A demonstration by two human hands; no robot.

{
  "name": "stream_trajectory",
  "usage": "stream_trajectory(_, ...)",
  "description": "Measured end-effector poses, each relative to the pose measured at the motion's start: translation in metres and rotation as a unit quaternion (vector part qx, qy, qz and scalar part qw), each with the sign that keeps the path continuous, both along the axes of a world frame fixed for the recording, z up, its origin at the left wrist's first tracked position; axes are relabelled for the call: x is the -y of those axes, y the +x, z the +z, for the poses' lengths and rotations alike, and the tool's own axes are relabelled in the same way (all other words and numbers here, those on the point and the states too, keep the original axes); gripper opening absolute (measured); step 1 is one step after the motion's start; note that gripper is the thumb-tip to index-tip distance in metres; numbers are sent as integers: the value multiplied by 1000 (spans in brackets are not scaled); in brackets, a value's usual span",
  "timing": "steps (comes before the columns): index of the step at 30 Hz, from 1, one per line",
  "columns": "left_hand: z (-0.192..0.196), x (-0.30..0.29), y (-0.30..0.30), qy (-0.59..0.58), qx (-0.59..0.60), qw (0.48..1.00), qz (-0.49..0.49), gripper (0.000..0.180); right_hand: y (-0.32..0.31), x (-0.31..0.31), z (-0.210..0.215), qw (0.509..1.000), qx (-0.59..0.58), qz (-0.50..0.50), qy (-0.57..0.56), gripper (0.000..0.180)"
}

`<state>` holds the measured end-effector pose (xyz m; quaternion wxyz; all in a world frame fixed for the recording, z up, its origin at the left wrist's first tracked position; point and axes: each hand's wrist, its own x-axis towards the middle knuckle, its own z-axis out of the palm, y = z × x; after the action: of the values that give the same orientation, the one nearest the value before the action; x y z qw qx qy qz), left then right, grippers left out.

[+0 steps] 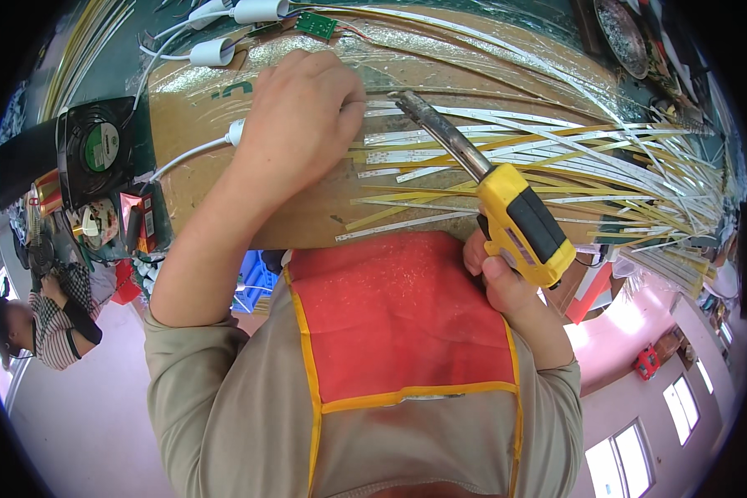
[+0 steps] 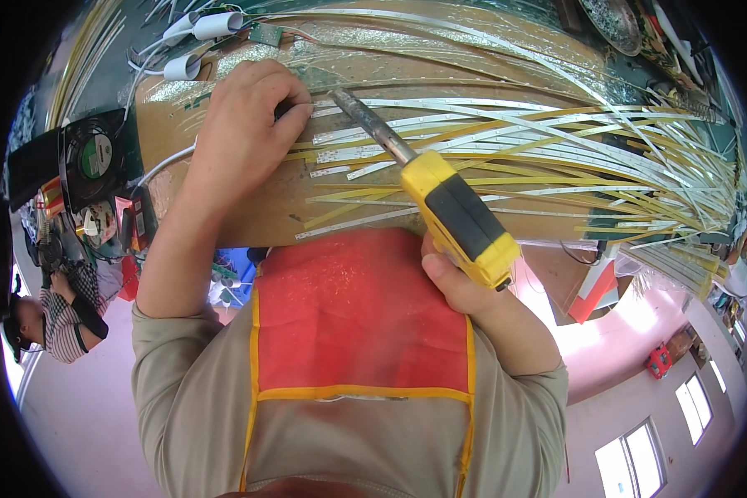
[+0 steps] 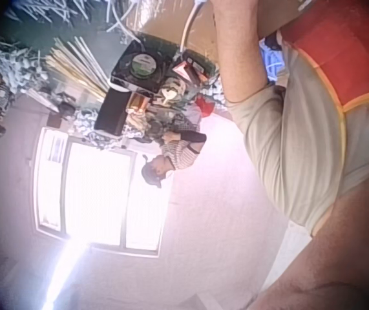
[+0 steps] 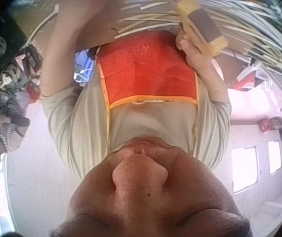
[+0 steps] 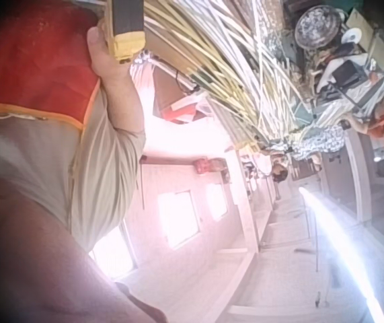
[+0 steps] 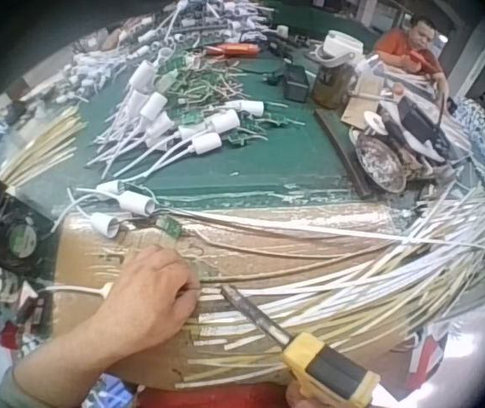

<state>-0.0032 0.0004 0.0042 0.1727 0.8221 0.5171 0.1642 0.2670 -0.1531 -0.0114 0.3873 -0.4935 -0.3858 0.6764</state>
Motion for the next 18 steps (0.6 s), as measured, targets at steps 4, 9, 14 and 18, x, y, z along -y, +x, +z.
stream_trajectory(4,1,0,1,-4,0,1000,2,8,7,2,-2,1000,-1,-23,9,61)
stream_trajectory(9,2,0,1,-6,4,1000,0,7,13,-2,0,997,14,-48,53,15)
stream_trajectory(14,2,-1,2,-1,6,1000,-2,6,13,-3,-1,997,1,-62,55,19)
stream_trajectory(18,3,-1,2,-7,3,1000,1,6,14,2,-7,997,9,-61,37,59)
